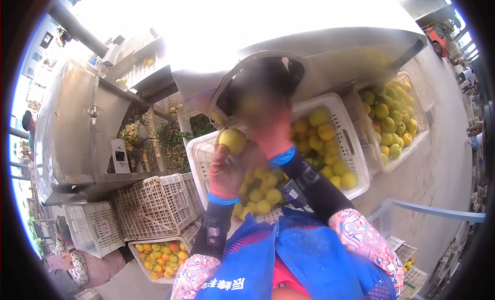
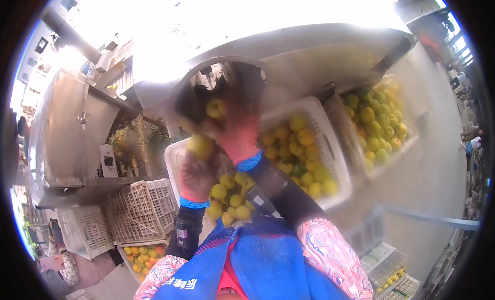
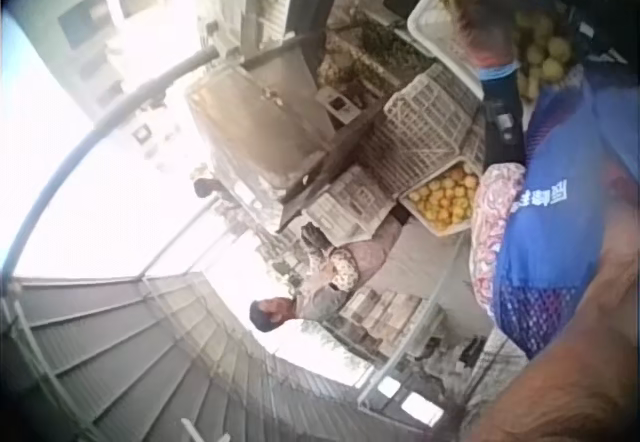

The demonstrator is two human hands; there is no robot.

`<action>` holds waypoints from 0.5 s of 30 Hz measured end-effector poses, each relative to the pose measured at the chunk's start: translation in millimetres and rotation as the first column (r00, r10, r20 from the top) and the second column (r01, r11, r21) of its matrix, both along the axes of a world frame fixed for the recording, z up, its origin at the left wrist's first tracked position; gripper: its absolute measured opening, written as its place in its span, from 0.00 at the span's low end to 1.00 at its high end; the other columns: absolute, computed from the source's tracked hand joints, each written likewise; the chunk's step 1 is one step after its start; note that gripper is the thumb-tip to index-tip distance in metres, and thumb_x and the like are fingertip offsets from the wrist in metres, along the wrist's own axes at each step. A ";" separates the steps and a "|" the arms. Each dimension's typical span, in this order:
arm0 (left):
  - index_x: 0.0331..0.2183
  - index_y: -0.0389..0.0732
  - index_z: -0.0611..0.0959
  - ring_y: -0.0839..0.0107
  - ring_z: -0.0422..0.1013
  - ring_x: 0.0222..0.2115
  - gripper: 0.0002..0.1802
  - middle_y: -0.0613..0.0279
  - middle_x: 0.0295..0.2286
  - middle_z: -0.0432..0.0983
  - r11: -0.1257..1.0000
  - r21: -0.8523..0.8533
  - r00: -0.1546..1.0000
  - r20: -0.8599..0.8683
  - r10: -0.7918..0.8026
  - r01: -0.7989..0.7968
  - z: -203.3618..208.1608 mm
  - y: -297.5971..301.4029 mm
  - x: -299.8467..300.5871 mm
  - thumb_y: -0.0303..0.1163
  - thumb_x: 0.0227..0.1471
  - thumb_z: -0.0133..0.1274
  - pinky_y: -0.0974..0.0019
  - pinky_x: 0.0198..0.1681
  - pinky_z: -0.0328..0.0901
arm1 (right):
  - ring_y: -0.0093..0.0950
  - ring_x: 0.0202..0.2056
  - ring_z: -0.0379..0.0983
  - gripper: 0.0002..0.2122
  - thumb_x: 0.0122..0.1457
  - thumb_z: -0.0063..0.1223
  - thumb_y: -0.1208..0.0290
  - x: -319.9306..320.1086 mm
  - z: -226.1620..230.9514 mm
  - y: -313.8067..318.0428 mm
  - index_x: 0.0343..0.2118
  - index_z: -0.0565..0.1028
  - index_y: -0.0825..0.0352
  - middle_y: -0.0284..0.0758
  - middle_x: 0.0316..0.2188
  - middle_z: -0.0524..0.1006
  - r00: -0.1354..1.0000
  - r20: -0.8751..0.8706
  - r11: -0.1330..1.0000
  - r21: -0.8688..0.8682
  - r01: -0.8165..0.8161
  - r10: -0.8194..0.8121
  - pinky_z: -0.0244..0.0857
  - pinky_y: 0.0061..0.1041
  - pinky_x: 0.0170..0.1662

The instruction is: The recorder is sorting yellow fruit by hand, picking them from a crate and placing them into a processing machine.

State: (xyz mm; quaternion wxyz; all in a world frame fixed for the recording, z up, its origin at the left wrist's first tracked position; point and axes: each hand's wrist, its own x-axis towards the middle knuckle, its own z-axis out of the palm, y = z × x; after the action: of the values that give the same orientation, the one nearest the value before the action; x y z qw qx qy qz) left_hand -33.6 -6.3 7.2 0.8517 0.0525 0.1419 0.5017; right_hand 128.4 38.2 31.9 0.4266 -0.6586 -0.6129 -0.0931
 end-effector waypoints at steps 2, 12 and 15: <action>0.59 0.40 0.70 0.53 0.63 0.57 0.30 0.50 0.55 0.67 1.000 -0.004 1.000 -0.003 -0.030 0.030 -1.0 1.4 3.3 0.35 0.57 0.56 0.50 0.64 0.57 | 0.46 0.45 0.72 0.34 0.51 0.64 0.53 8.5 -26.7 31.6 0.57 0.69 0.68 0.48 0.49 0.74 0.980 0.187 0.998 0.014 0.064 -0.066 0.65 0.45 0.50; 0.64 0.39 0.60 0.49 0.61 0.60 0.34 0.48 0.59 0.63 0.992 0.088 0.977 0.185 -0.107 0.092 18.6 6.0 -1.9 0.32 0.59 0.50 0.46 0.64 0.57 | 0.45 0.46 0.74 0.33 0.47 0.69 0.59 -10.0 31.6 -48.6 0.56 0.72 0.67 0.46 0.49 0.76 0.828 -0.370 0.846 -0.169 -0.505 0.421 0.70 0.36 0.48; 0.65 0.39 0.59 0.52 0.66 0.57 0.36 0.48 0.58 0.65 0.979 0.186 0.995 -0.082 -0.064 0.078 36.9 -1.0 0.8 0.29 0.58 0.51 0.48 0.60 0.62 | 0.49 0.45 0.74 0.34 0.43 0.69 0.62 -4.4 35.6 -56.5 0.55 0.71 0.66 0.48 0.49 0.75 0.779 -0.444 0.838 -0.104 -0.536 0.443 0.70 0.39 0.46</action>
State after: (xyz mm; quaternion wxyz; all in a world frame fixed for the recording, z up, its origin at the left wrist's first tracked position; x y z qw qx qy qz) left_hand -32.7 -7.3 44.2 0.8543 0.1571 0.1236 0.4799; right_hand 123.9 -18.3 67.6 0.4754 -0.5237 -0.6689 0.2286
